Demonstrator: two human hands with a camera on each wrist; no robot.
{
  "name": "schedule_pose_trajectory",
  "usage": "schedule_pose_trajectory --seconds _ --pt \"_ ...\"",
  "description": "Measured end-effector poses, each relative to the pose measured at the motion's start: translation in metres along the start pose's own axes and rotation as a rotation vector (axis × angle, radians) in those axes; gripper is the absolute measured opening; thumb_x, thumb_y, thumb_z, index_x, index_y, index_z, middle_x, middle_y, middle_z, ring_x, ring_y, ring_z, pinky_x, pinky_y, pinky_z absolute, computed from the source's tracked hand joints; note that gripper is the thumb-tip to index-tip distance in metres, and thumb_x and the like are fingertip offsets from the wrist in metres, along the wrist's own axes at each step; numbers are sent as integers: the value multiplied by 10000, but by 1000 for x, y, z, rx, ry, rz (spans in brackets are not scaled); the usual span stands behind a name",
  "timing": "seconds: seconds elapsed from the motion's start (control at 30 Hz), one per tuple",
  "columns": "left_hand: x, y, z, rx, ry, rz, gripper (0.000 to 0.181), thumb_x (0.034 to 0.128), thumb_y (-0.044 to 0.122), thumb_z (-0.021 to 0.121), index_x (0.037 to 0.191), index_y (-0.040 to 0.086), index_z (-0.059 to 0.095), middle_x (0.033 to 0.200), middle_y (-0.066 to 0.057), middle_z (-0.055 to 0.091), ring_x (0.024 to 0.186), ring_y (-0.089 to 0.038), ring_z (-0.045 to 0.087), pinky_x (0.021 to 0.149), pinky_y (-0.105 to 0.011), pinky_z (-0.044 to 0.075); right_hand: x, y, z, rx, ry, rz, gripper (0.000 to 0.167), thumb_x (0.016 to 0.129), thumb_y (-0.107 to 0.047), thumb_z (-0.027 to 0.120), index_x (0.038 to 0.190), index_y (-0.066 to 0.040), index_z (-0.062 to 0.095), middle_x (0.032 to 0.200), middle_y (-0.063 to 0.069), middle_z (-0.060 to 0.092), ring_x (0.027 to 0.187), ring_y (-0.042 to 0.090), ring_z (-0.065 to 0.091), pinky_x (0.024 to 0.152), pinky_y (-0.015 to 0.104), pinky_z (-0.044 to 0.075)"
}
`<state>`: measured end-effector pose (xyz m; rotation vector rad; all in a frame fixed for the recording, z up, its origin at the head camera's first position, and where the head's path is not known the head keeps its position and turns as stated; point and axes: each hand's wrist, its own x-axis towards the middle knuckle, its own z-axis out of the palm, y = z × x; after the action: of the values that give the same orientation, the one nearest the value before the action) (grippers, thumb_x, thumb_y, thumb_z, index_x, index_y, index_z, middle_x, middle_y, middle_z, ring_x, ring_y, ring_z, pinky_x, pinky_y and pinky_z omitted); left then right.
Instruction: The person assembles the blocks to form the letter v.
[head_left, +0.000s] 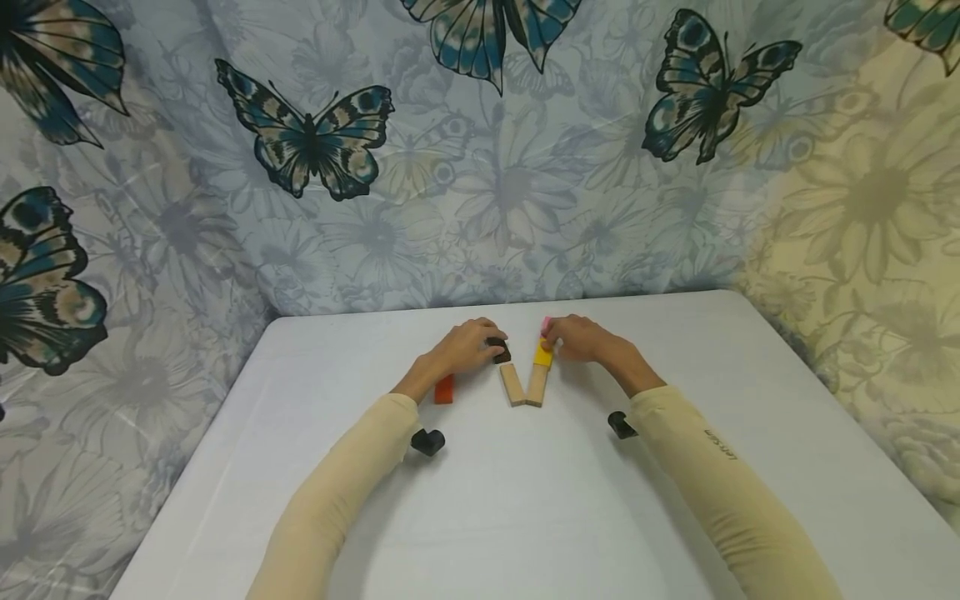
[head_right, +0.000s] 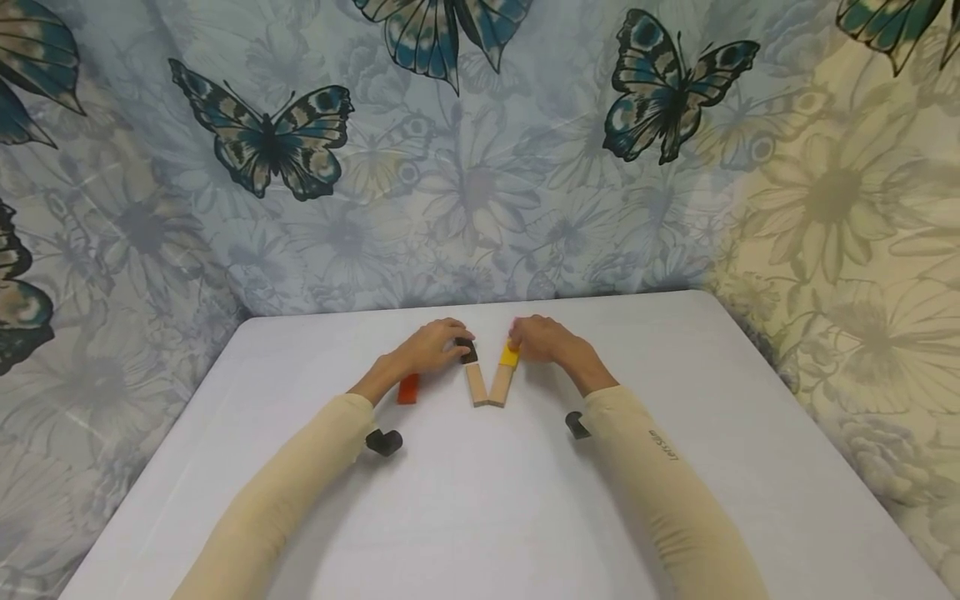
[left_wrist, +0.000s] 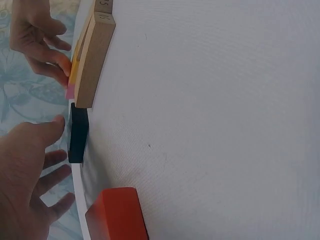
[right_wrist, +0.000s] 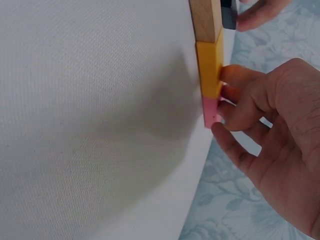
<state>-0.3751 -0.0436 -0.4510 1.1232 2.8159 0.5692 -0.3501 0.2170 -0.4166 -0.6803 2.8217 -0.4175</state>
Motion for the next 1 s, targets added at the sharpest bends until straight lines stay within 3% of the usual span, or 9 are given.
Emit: schedule_pose_trajectory --seconds 0.3,1.0 --pt "-1 0 0 -28 -34 42 339 1049 232 647 1358 102 698 1425 -123 650 1347 -299 613 1160 -445 491 0 0 0 -3 -1 16 389 891 117 592 1198 -26 785 1406 165 663 1338 425 577 1186 599 420" --pt "-7 1 -1 2 -80 52 349 1060 263 629 1385 150 684 1478 -87 618 1382 -283 591 1192 -457 463 0 1 2 -3 10 6 398 885 126 589 1198 -25 784 1414 176 662 1348 442 573 1182 613 418"
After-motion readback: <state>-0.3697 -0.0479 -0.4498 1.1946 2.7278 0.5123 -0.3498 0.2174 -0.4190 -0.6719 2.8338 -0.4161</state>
